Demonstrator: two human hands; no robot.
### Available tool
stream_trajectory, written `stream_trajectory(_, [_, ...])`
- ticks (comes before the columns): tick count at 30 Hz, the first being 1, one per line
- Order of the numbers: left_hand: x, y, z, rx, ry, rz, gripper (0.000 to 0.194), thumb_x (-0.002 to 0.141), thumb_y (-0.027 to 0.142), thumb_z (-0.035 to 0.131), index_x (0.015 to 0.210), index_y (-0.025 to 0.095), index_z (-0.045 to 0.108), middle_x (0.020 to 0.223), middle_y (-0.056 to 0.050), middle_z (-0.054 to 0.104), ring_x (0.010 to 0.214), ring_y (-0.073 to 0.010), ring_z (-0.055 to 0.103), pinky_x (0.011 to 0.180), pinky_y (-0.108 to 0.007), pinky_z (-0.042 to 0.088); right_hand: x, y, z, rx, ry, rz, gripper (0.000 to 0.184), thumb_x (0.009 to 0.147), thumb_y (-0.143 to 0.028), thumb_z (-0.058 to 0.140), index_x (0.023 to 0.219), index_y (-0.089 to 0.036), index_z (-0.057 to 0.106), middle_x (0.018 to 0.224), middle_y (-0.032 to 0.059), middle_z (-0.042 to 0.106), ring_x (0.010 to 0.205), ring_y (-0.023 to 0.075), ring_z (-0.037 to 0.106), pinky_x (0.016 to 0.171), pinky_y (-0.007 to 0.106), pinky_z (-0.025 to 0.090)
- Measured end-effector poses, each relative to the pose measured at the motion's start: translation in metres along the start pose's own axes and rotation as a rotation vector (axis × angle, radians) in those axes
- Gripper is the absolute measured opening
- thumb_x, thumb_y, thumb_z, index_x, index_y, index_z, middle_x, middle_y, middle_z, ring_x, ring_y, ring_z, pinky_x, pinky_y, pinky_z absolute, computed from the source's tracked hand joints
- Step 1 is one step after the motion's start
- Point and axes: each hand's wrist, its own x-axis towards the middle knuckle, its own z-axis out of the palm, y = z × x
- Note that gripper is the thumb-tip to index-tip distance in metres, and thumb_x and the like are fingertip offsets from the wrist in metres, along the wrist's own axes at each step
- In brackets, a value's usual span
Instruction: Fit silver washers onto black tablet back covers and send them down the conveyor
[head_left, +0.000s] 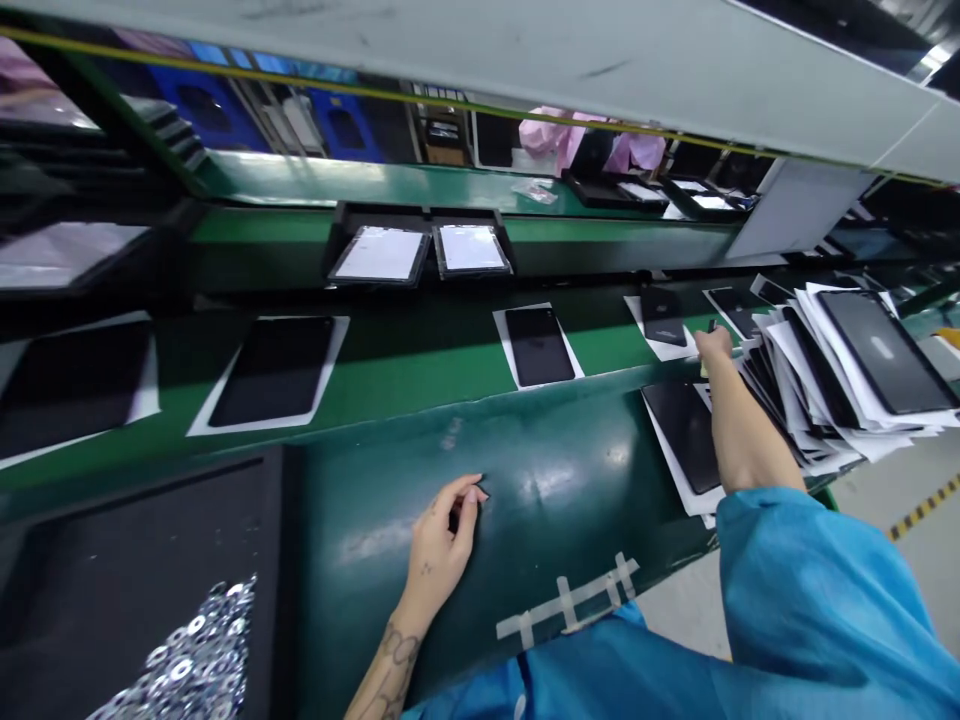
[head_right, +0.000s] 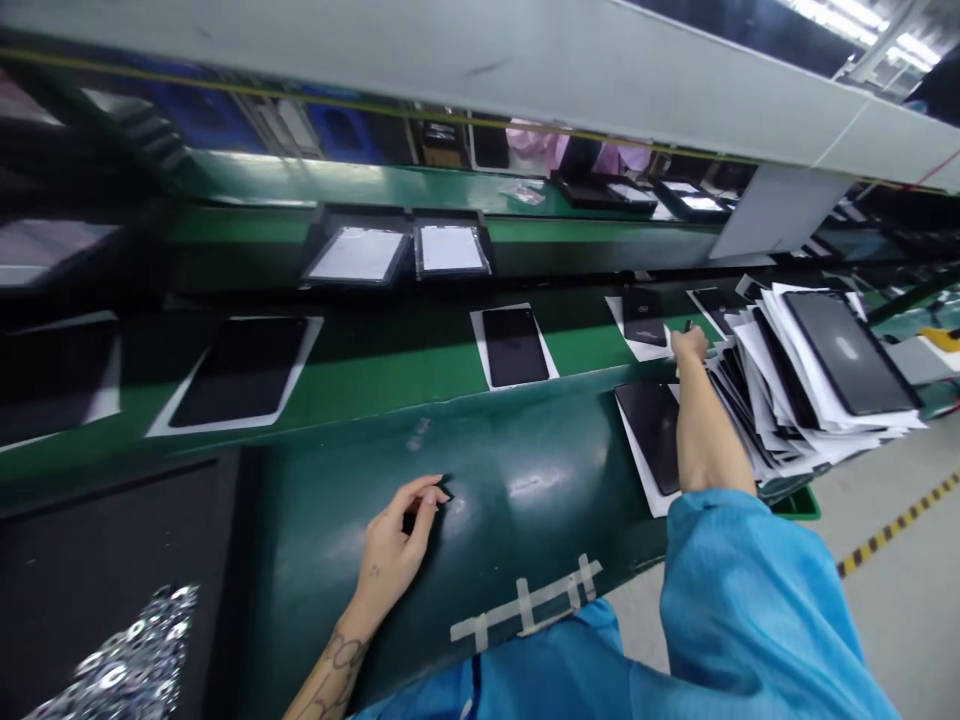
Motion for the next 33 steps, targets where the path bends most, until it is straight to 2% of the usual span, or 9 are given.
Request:
stream_trajectory(4, [-0.001, -0.002, 0.003, 0.003, 0.001, 0.009, 0.027, 0.11, 0.039, 0.056, 0.123, 0.022, 0.072, 0.098, -0.006, 0.08, 0.081, -0.0193, 0.074, 0.076, -0.031, 0.057, -0.008, -0.001, 0.047, -0.184, -0.08, -0.129, 0.026, 0.09, -0.032, 0.073, 0.109, -0.016, 0.067, 0.109, 0.0184, 0.071, 0.111, 0.034, 0.066, 0.103, 0.045, 0.051])
stream_trajectory(9, [-0.002, -0.003, 0.005, 0.016, -0.021, 0.019, 0.023, 0.11, 0.033, 0.056, 0.125, 0.024, 0.071, 0.1, -0.004, 0.079, 0.082, -0.0178, 0.072, 0.08, -0.031, 0.056, -0.063, -0.015, 0.144, -0.329, -0.533, -0.357, 0.055, 0.085, -0.061, 0.083, 0.117, -0.019, 0.069, 0.111, 0.0134, 0.078, 0.105, 0.0315, 0.071, 0.1, 0.039, 0.053])
stream_trajectory(11, [-0.003, -0.001, 0.006, 0.008, -0.024, 0.023, 0.023, 0.11, 0.03, 0.054, 0.126, 0.024, 0.07, 0.1, -0.004, 0.079, 0.084, -0.0175, 0.072, 0.081, -0.03, 0.056, -0.086, -0.024, 0.171, -0.439, -0.606, -0.401, 0.055, 0.088, -0.057, 0.082, 0.122, -0.016, 0.067, 0.118, 0.019, 0.076, 0.111, 0.0351, 0.072, 0.101, 0.043, 0.053])
stream_trajectory(14, [-0.002, 0.002, 0.007, 0.014, -0.03, 0.035, 0.023, 0.11, 0.027, 0.052, 0.125, 0.024, 0.07, 0.1, -0.004, 0.078, 0.089, -0.0178, 0.072, 0.083, -0.031, 0.056, -0.103, -0.038, 0.195, -0.486, -0.561, -0.378, 0.038, 0.092, -0.037, 0.078, 0.12, -0.014, 0.066, 0.12, 0.0248, 0.074, 0.117, 0.0389, 0.071, 0.104, 0.047, 0.052])
stream_trajectory(18, [-0.001, 0.006, 0.007, 0.052, -0.043, 0.041, 0.023, 0.11, 0.027, 0.052, 0.124, 0.025, 0.07, 0.099, -0.004, 0.078, 0.09, -0.0189, 0.071, 0.083, -0.033, 0.055, -0.104, -0.055, 0.206, -0.416, -0.561, -0.333, 0.019, 0.089, -0.028, 0.078, 0.097, -0.015, 0.067, 0.096, 0.0206, 0.074, 0.103, 0.0352, 0.073, 0.093, 0.042, 0.056])
stream_trajectory(22, [0.001, 0.008, 0.005, 0.037, -0.023, 0.032, 0.023, 0.111, 0.029, 0.051, 0.122, 0.025, 0.071, 0.098, -0.005, 0.079, 0.09, -0.0204, 0.071, 0.083, -0.034, 0.056, -0.112, -0.073, 0.212, -0.241, -0.623, -0.281, 0.024, 0.095, -0.032, 0.072, 0.078, -0.02, 0.06, 0.063, 0.0059, 0.058, 0.066, 0.0214, 0.063, 0.059, 0.029, 0.053])
stream_trajectory(29, [0.001, 0.011, 0.007, -0.069, -0.013, 0.018, 0.024, 0.111, 0.031, 0.051, 0.126, 0.025, 0.069, 0.1, -0.005, 0.078, 0.087, -0.0193, 0.071, 0.08, -0.033, 0.055, -0.161, -0.107, 0.202, 0.022, -0.715, -0.284, 0.03, 0.096, -0.032, 0.068, 0.073, -0.023, 0.051, 0.055, -0.0031, 0.041, 0.051, 0.0119, 0.041, 0.038, 0.019, 0.038])
stream_trajectory(31, [0.0, 0.01, 0.007, -0.17, 0.113, -0.007, 0.026, 0.111, 0.032, 0.05, 0.132, 0.023, 0.064, 0.104, -0.007, 0.077, 0.089, -0.0191, 0.072, 0.081, -0.033, 0.057, -0.181, -0.109, 0.184, 0.072, -0.769, -0.276, 0.03, 0.097, -0.034, 0.066, 0.073, -0.023, 0.051, 0.055, -0.0042, 0.039, 0.048, 0.0106, 0.037, 0.035, 0.019, 0.034])
stream_trajectory(33, [-0.004, 0.009, 0.004, -0.203, 0.351, -0.027, 0.026, 0.112, 0.034, 0.049, 0.132, 0.021, 0.06, 0.109, -0.011, 0.074, 0.094, -0.0201, 0.072, 0.085, -0.034, 0.058, -0.206, -0.102, 0.162, 0.143, -0.826, -0.236, 0.027, 0.095, -0.034, 0.068, 0.076, -0.023, 0.053, 0.056, -0.0045, 0.041, 0.045, 0.0096, 0.036, 0.033, 0.019, 0.03])
